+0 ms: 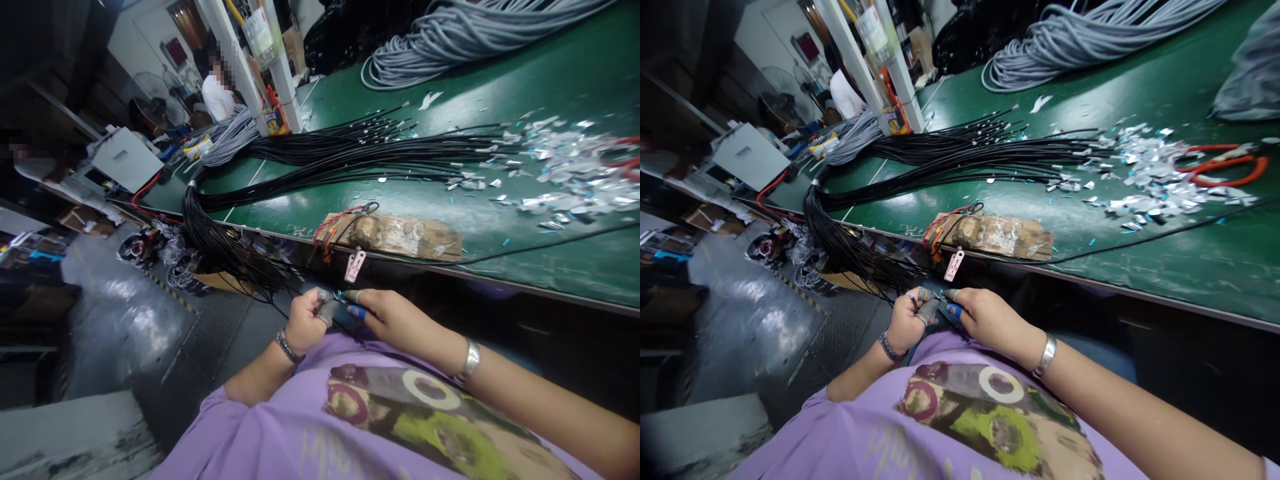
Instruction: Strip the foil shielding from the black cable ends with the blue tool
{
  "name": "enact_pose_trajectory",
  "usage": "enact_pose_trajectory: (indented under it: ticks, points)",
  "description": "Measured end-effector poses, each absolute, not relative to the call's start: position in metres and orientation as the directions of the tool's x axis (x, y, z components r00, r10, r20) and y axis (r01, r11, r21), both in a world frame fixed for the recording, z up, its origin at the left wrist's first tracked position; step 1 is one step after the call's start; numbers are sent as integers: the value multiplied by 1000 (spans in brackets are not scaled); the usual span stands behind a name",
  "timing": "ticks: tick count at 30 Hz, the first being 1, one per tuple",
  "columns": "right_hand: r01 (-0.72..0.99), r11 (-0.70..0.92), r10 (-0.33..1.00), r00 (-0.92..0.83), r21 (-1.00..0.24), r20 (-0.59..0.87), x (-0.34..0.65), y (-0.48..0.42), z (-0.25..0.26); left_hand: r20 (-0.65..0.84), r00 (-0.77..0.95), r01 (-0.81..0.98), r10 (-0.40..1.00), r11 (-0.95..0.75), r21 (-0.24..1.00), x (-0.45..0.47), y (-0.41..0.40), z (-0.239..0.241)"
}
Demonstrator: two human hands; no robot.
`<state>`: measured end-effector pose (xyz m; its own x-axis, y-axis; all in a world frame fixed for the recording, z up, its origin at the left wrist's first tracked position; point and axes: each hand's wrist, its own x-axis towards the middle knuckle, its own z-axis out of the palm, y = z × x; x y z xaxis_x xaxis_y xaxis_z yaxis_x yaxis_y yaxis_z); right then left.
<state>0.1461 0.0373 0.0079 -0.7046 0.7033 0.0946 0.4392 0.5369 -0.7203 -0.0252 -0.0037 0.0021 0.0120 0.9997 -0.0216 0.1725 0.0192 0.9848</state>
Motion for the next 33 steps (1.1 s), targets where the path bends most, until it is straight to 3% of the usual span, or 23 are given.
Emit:
enact_pose_trajectory:
  ticks: [3, 7, 13, 19, 26, 30, 33]
  points:
    - [430, 497, 714, -696, -754, 74, 145, 35, 10, -2, 9, 186, 1000, 0, 983, -25, -5, 0]
    - [482, 516, 731, -678, -708, 72, 144, 34, 10, 7, -7, 192, 1000, -5, 981, -25, -5, -1]
    - [469, 585, 709, -691, -662, 137, 146, 35, 8, -152, 17, 108, 988, 149, 983, -30, -1, 5]
    - [405, 639, 657, -729, -653, 191, 146, 36, 9, -320, 156, -58, 934, 332, 941, -40, 9, 6]
    - [350, 711, 584, -778, -610, 234, 147, 39, 7, -403, 343, -261, 849, 498, 827, -49, 18, 6]
    - [331, 620, 635, -744, -712, 207, 149, 40, 8, -388, 337, -286, 858, 486, 826, -50, 19, 4]
    - [262, 375, 756, -642, -889, 129, 150, 40, 8, -339, 237, -234, 910, 393, 889, -47, 16, 3]
